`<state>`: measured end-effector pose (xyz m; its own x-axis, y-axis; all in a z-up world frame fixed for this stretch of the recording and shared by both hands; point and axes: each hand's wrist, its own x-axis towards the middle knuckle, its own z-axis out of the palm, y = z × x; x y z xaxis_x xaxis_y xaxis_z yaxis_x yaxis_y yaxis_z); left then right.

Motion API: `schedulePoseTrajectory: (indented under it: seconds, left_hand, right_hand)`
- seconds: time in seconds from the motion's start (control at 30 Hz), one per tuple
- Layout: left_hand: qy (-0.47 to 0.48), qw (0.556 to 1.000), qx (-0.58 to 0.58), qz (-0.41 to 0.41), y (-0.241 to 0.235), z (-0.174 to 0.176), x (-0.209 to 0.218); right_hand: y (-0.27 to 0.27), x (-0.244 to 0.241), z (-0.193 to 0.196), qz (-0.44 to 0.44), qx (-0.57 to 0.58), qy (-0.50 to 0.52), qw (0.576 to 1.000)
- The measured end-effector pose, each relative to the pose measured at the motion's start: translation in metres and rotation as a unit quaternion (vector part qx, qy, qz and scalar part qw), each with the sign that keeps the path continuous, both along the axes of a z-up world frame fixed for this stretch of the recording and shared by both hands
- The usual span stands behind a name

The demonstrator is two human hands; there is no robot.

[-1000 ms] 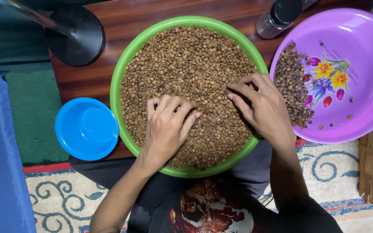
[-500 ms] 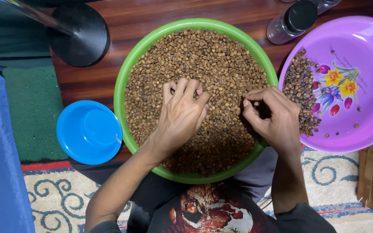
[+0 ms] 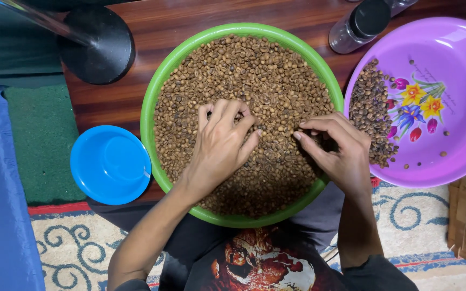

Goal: The person sorts cocoa beans by hand, picking them from a large green bowl and transferring them into a purple bowl. The hands continuously sift through the beans to separate them.

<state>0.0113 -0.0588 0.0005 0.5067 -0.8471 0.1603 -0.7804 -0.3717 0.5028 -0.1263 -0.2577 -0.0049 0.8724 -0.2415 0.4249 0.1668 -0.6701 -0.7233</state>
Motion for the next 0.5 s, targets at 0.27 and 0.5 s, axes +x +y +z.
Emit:
schedulePoseTrajectory:
  seconds: [0.27, 0.5]
  left_hand:
    - [0.048, 0.993, -0.105, 0.037, -0.005, 0.003, -0.021]
    - [0.073, 0.994, -0.085, 0.008, -0.017, -0.003, -0.033]
  right_hand:
    - [-0.001, -0.02, -0.001, -0.001, 0.026, -0.01, 1.0]
    - [-0.012, -0.044, 0.003, -0.01, 0.034, -0.009, 0.999]
